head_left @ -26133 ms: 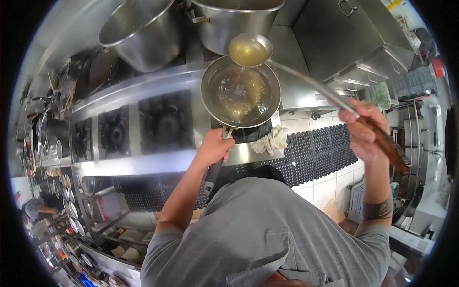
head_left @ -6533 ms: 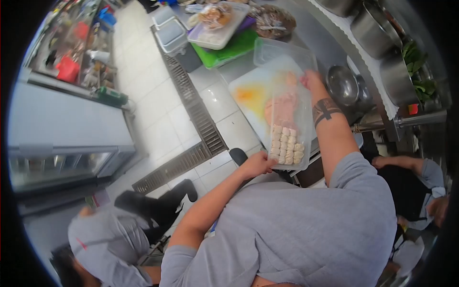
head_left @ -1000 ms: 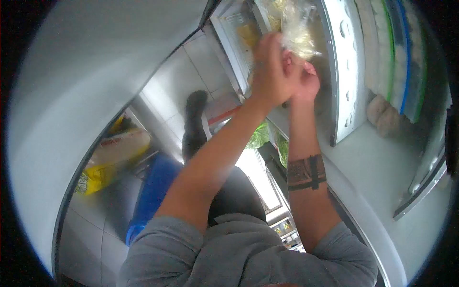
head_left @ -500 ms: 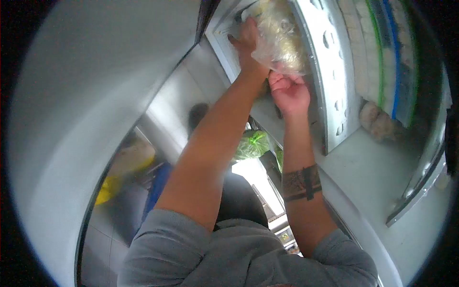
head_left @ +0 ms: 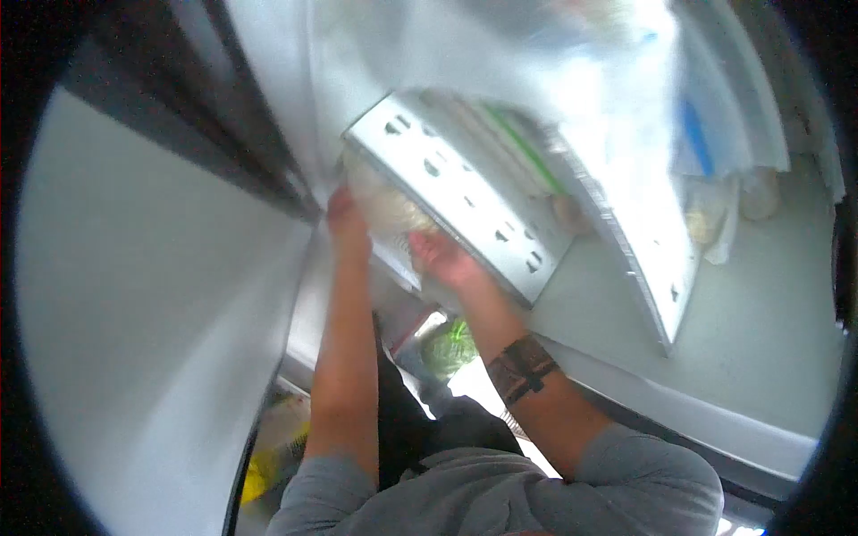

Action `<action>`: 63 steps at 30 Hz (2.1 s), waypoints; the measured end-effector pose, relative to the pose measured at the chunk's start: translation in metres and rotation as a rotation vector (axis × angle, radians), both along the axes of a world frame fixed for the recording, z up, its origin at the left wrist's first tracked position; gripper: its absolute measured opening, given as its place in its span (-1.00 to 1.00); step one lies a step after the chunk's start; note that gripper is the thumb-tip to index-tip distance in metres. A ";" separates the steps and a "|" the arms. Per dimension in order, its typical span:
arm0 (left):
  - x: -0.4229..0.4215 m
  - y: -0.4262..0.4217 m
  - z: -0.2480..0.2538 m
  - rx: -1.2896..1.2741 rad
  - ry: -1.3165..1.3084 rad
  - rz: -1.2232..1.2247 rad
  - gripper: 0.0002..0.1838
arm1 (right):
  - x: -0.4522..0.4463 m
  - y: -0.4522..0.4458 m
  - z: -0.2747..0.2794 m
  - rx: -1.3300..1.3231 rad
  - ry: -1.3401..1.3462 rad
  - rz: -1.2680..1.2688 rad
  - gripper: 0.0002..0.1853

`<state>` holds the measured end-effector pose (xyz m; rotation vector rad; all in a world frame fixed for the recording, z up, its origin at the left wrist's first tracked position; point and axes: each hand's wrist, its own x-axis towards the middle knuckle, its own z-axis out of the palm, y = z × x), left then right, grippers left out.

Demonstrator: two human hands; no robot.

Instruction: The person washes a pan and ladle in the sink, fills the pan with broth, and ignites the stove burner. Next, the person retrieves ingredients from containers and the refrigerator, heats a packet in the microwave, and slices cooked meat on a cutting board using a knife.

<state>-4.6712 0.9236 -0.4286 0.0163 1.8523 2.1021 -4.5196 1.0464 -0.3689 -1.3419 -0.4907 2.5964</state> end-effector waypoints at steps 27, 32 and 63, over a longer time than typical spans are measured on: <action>0.179 -0.365 0.041 0.301 -1.020 -0.781 -0.22 | 0.097 -0.119 0.166 1.262 0.162 1.333 -0.54; 0.199 -0.437 0.082 0.104 -0.637 -0.766 -0.48 | 0.163 -0.113 0.166 1.252 0.009 1.447 -0.48; 0.289 -0.426 0.130 -0.702 -0.396 -0.017 0.37 | 0.850 -0.198 0.039 0.637 -0.569 0.329 -0.69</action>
